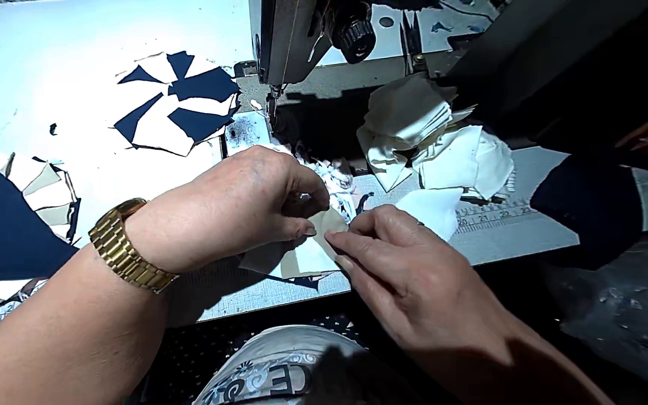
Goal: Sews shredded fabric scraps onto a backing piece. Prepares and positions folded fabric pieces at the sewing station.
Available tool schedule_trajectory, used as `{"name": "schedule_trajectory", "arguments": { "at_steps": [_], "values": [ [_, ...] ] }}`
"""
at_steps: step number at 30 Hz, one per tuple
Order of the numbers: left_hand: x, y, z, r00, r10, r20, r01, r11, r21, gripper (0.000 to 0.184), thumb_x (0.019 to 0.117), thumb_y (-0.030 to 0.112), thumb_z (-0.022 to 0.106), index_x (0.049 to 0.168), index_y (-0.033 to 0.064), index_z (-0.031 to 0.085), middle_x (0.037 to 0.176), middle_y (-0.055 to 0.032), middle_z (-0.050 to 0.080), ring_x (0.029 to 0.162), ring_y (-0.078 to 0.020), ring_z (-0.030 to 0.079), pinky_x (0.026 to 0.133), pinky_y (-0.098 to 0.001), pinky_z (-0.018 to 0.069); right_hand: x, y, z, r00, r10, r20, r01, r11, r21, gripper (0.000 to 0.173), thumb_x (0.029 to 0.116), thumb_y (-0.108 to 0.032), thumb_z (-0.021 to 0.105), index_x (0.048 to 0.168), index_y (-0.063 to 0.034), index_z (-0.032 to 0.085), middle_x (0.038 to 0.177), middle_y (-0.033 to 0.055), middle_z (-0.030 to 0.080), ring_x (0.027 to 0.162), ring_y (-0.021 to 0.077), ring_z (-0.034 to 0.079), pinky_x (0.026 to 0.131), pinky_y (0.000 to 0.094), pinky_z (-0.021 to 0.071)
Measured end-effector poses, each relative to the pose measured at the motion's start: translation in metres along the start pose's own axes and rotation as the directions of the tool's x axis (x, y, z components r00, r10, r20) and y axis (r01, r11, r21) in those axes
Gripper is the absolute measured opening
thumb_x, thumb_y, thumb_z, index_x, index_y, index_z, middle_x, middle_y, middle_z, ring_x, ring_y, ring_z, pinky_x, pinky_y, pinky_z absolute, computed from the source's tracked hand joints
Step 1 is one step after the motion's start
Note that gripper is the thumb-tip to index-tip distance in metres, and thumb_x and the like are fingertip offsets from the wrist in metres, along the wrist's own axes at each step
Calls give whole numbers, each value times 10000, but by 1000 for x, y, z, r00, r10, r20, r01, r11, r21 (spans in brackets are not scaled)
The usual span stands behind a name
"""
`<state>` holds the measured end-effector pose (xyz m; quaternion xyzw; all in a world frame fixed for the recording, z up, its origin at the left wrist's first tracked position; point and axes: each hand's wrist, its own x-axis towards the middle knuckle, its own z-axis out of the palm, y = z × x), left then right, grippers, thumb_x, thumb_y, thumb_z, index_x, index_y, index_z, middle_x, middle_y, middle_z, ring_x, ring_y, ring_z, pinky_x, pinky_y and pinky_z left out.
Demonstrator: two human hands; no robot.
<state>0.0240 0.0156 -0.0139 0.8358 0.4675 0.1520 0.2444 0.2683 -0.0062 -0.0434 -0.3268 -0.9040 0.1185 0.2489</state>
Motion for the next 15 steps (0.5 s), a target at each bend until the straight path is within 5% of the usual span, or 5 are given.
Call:
{"name": "schedule_trajectory", "arguments": {
  "at_steps": [4, 9, 15],
  "values": [
    [0, -2, -2, 998, 50, -39, -54, 994, -93, 235, 910, 269, 767, 1133, 195, 755, 909, 83, 704, 767, 26, 640, 679, -159, 552, -12, 26, -34, 992, 110, -54, -112, 993, -31, 236, 985, -182, 586, 1091, -63, 760, 1014, 64, 684, 865, 113, 661, 730, 273, 574],
    [0, -3, -4, 967, 47, -249, -82, 988, -131, 180, 938, 229, 726, 1095, 141, 739, 802, 78, 675, 666, 40, 606, 605, -125, 517, -25, 41, -44, 966, 249, -64, -255, 960, -115, 225, 916, -260, 648, 998, -79, 754, 1026, 55, 655, 857, 94, 633, 712, 247, 548],
    [1, -2, -1, 962, 14, -272, -53, 989, -138, 171, 944, 237, 721, 1082, 137, 739, 776, 78, 671, 642, 39, 599, 584, -127, 509, -23, 39, -36, 968, 230, -95, -244, 954, -176, 202, 932, -168, 594, 941, -57, 763, 1014, 89, 655, 848, 143, 625, 675, 271, 519]
  ]
}}
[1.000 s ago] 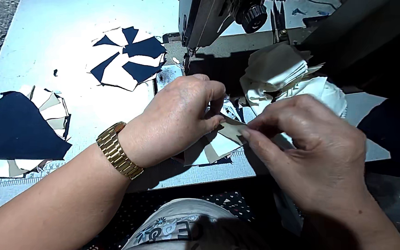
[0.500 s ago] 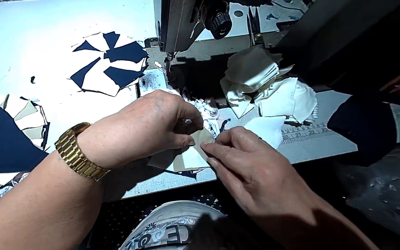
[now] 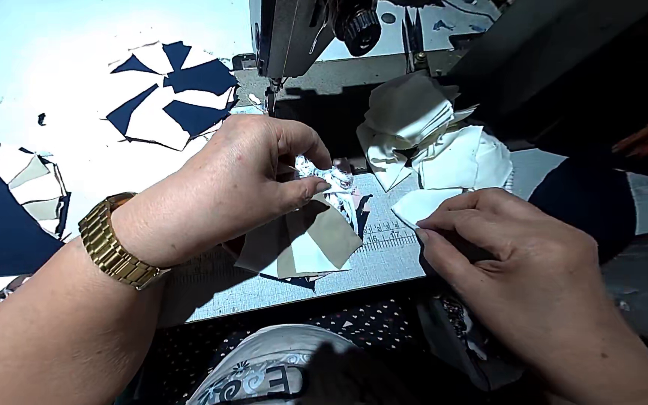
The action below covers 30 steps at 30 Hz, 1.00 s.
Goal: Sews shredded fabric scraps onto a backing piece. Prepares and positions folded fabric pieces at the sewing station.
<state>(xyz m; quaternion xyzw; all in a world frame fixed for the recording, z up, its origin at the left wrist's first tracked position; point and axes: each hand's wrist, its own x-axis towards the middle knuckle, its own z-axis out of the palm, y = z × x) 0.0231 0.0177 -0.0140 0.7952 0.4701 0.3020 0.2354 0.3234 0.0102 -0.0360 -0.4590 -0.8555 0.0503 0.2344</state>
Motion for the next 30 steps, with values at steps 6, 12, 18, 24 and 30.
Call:
{"name": "schedule_trajectory", "arguments": {
  "at_steps": [6, 12, 18, 24, 30],
  "values": [
    [-1, 1, 1, 1000, -4, 8, 4, 1000, 4, 158, 959, 241, 701, 1073, 137, 735, 773, 76, 671, 647, 36, 610, 591, -129, 519, 1, 4, 2, 1000, -12, -14, 13, 999, 30, 205, 936, -149, 565, 938, -54, 747, 1012, 83, 649, 861, 110, 614, 681, 229, 506],
    [-1, 1, 1, 1000, 0, 10, 0, 1000, 12, 161, 966, 245, 694, 1078, 138, 736, 777, 79, 669, 647, 42, 604, 591, -127, 513, 0, 7, 0, 1000, -8, 3, 8, 996, 85, 191, 941, -167, 569, 922, -72, 733, 1018, 56, 643, 878, 66, 611, 698, 187, 502],
    [-1, 1, 1, 1000, -1, 16, 0, 1000, 11, 161, 971, 244, 689, 1079, 134, 735, 779, 72, 672, 650, 38, 606, 594, -125, 512, -2, 5, -3, 997, -59, 40, 56, 994, 90, 162, 891, -163, 549, 869, -103, 698, 987, 20, 648, 872, 41, 601, 689, 172, 488],
    [-1, 1, 3, 1000, 20, 12, -20, 1000, 6, 168, 968, 242, 693, 1088, 131, 734, 776, 72, 665, 652, 39, 605, 602, -125, 517, 0, 6, -3, 1000, 21, 20, -25, 977, 211, 138, 917, -187, 600, 936, -119, 718, 954, -29, 641, 819, -5, 600, 673, 135, 500],
    [-1, 1, 4, 1000, 24, 12, -24, 1000, 10, 180, 968, 241, 692, 1100, 125, 735, 753, 67, 654, 623, 41, 581, 576, -122, 491, 0, 1, 1, 1000, -8, 30, 3, 989, 149, 203, 936, -266, 641, 1003, -103, 741, 985, 5, 624, 790, 27, 593, 648, 169, 513]
  ]
}}
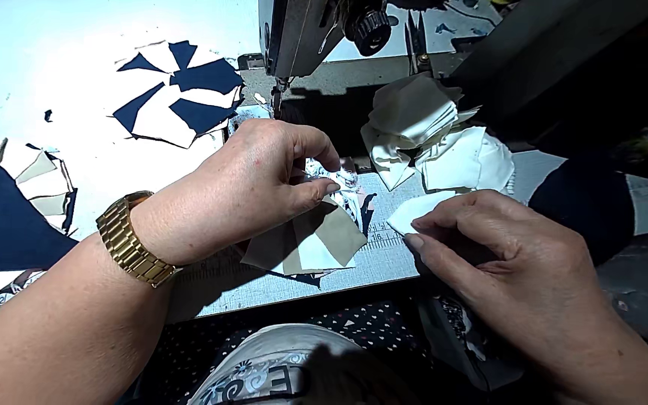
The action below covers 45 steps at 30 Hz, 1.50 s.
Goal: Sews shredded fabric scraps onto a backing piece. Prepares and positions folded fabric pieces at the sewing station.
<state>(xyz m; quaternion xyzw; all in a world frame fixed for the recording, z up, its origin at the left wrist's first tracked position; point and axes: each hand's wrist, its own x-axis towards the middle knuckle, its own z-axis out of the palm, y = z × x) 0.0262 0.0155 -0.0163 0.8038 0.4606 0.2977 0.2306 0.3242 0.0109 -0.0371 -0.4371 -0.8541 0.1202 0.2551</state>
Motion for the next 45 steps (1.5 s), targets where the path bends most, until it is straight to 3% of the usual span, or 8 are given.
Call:
{"name": "schedule_trajectory", "arguments": {
  "at_steps": [8, 13, 26, 31, 35, 39, 42, 45],
  "values": [
    [0, 0, 0, 1000, 11, -5, -11, 1000, 19, 174, 967, 243, 690, 1088, 125, 735, 756, 68, 652, 625, 42, 580, 577, -119, 488, -1, -1, 1, 1000, -30, -2, 30, 996, -79, 203, 938, -188, 573, 923, -86, 748, 1023, 48, 645, 859, 65, 608, 671, 193, 500],
    [0, 0, 0, 1000, 13, -2, -13, 999, 30, 181, 970, 255, 685, 1089, 129, 740, 740, 71, 641, 612, 42, 564, 564, -122, 472, -1, 4, -2, 999, -47, 11, 47, 999, 0, 179, 950, -187, 605, 926, -88, 752, 1030, 26, 648, 900, 40, 616, 743, 164, 519],
    [0, 0, 2, 998, 65, -1, -65, 998, -19, 187, 970, 234, 691, 1110, 118, 733, 766, 63, 655, 638, 33, 587, 596, -132, 501, -2, 6, -4, 999, 13, 32, -19, 979, 201, 130, 944, -129, 593, 936, -128, 723, 1023, -29, 665, 942, 18, 635, 788, 142, 537],
    [1, 2, 6, 983, 183, 24, -181, 981, -68, 207, 971, 203, 697, 1130, 74, 730, 795, 37, 662, 658, 25, 588, 600, -131, 504, -5, -1, 0, 1000, 21, 15, -23, 990, 136, 141, 904, -159, 597, 870, -129, 731, 1030, -17, 651, 879, -2, 616, 683, 123, 511],
    [1, 4, 8, 970, 236, 62, -230, 969, -89, 221, 976, 188, 686, 1156, 64, 725, 858, 27, 692, 696, 22, 602, 626, -138, 516, -5, -4, 2, 1000, 17, 2, -17, 996, 92, 120, 869, -153, 603, 842, -132, 718, 1030, -8, 654, 873, 3, 611, 675, 134, 507],
    [1, 3, 7, 970, 234, 59, -229, 970, -77, 225, 978, 192, 683, 1158, 64, 722, 790, 41, 656, 638, 21, 556, 578, -142, 476, -5, -3, 3, 999, 30, -33, -27, 996, 83, 127, 895, -139, 584, 921, -101, 703, 1019, 3, 651, 885, 15, 613, 718, 150, 516],
    [2, 2, 6, 979, 204, 29, -200, 975, -97, 229, 983, 187, 681, 1167, 56, 716, 809, 29, 675, 665, 24, 600, 613, -136, 521, -4, 4, 1, 989, 135, -62, -123, 978, 168, 145, 944, -140, 555, 1011, -89, 673, 927, -18, 659, 751, 7, 620, 636, 166, 526],
    [3, 0, 5, 984, 174, -37, -177, 975, -132, 215, 974, 163, 690, 1152, 47, 720, 827, 23, 677, 666, 30, 590, 614, -122, 506, -3, 10, -5, 968, 247, -41, -224, 929, 294, 108, 991, -130, 530, 1046, -121, 623, 855, -64, 644, 697, -8, 625, 625, 147, 535]
  ]
}}
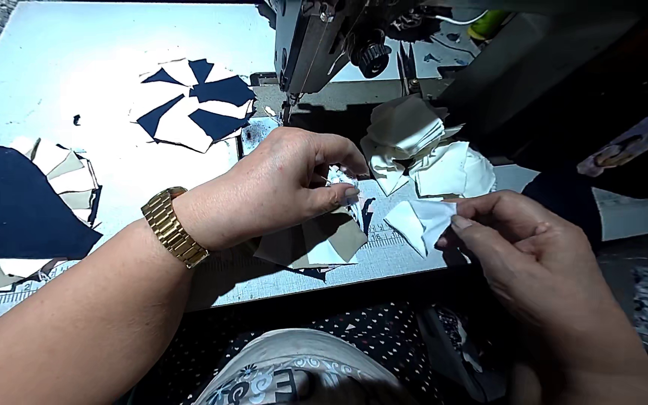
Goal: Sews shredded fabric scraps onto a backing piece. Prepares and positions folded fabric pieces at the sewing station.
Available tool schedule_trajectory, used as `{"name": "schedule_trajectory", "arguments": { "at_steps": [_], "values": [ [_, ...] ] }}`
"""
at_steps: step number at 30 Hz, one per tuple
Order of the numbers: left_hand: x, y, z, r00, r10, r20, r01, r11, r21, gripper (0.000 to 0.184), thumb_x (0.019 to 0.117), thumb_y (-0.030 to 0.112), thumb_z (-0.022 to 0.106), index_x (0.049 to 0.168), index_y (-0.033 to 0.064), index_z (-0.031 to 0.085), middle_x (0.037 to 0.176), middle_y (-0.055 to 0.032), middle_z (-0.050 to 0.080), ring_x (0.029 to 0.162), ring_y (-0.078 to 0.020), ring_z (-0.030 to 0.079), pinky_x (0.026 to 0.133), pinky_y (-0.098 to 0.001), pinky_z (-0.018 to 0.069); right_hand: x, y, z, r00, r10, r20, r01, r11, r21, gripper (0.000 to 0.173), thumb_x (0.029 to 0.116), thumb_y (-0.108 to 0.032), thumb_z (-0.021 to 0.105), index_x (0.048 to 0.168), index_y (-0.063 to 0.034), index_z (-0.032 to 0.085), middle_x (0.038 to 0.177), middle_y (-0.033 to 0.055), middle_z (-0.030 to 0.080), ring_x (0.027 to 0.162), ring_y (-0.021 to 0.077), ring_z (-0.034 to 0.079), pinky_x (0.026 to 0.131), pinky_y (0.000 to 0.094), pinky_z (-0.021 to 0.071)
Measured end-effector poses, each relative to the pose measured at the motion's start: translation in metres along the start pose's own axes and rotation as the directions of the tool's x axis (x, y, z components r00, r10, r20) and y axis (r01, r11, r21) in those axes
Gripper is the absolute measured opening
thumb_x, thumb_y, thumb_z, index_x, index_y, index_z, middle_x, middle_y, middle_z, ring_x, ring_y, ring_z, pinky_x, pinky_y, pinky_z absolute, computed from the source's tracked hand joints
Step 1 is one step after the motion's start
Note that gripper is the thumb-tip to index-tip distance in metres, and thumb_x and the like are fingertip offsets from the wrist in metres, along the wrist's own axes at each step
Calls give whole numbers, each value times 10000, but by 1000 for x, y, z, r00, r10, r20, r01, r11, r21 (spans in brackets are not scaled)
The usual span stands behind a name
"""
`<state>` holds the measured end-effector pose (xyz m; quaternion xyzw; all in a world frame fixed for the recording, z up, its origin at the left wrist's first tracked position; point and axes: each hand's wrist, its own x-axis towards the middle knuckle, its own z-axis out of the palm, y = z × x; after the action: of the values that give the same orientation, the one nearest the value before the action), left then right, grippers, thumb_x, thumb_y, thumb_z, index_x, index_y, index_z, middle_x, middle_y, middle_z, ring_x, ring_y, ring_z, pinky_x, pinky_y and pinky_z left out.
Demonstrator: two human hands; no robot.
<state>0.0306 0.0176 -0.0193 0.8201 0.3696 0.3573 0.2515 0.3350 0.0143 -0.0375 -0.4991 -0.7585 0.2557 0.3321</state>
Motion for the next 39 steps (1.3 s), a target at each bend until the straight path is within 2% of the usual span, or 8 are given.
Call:
{"name": "schedule_trajectory", "arguments": {
  "at_steps": [4, 11, 16, 21, 25, 28, 32, 39],
  "values": [
    [1, -1, -1, 997, -51, -63, 48, 998, -45, 214, 968, 166, 698, 1152, 57, 714, 857, 24, 685, 677, 22, 601, 619, -130, 521, 7, 5, -7, 999, 20, -30, -16, 991, 130, 85, 991, -122, 541, 1007, -163, 614, 745, -93, 593, 592, -19, 556, 534, 120, 464],
    [1, 1, 2, 987, -124, -101, 108, 982, -158, 286, 982, 220, 690, 1218, 58, 686, 863, 22, 692, 699, -6, 639, 618, -151, 547, 22, -8, -21, 992, -26, -123, 71, 921, 383, 171, 1005, -83, 503, 1005, -194, 633, 835, -111, 646, 714, -24, 633, 678, 152, 564],
    [2, 12, -3, 950, -292, 115, 314, 884, -348, 365, 1049, 335, 565, 1312, 95, 645, 882, 29, 661, 680, 0, 578, 601, -158, 484, 26, -39, -2, 994, -104, -21, 88, 695, 714, 239, 1048, -79, 435, 1021, -135, 665, 906, -25, 699, 797, 37, 692, 738, 208, 609],
    [4, 21, -8, 895, -298, 331, 444, 658, -608, 250, 1094, 237, 479, 912, 99, 582, 587, 62, 456, 454, 15, 390, 408, -126, 310, 28, -56, 29, 986, -161, 38, 52, 522, 851, 214, 1039, -55, 452, 1024, -99, 661, 929, 12, 701, 831, 71, 701, 783, 240, 615],
    [3, 16, -11, 897, -370, 242, 436, 656, -616, 159, 1033, 125, 599, 884, 72, 604, 622, 14, 507, 447, -6, 383, 399, -137, 298, 25, -53, 39, 995, -68, 67, -28, 461, 887, 211, 1069, -110, 437, 1036, -105, 645, 947, 19, 708, 898, 84, 709, 861, 271, 608],
    [2, 13, -11, 914, -360, 185, 403, 775, -487, 162, 996, 133, 666, 859, 71, 606, 666, 7, 566, 475, -7, 430, 422, -141, 329, 21, -52, 44, 999, 3, 48, -41, 576, 816, 88, 1034, -134, 556, 1034, -158, 641, 866, -46, 678, 791, 36, 683, 761, 213, 603],
    [2, 9, -11, 941, -292, 172, 334, 884, -327, 181, 1008, 154, 651, 851, 66, 632, 713, 15, 610, 567, -3, 519, 507, -144, 407, 13, -47, 51, 999, 39, -37, -7, 772, 636, 325, 835, 86, 719, 1047, -138, 617, 886, -52, 688, 758, 34, 689, 712, 199, 617],
    [1, -1, -7, 950, -271, 155, 268, 963, 38, 200, 1001, 189, 645, 822, 101, 662, 685, 39, 587, 604, -6, 537, 556, -187, 433, 4, -41, 64, 993, 70, -98, -32, 937, 347, 292, 848, -11, 767, 1066, -111, 599, 824, -52, 679, 633, 9, 648, 554, 155, 567]
  ]
}}
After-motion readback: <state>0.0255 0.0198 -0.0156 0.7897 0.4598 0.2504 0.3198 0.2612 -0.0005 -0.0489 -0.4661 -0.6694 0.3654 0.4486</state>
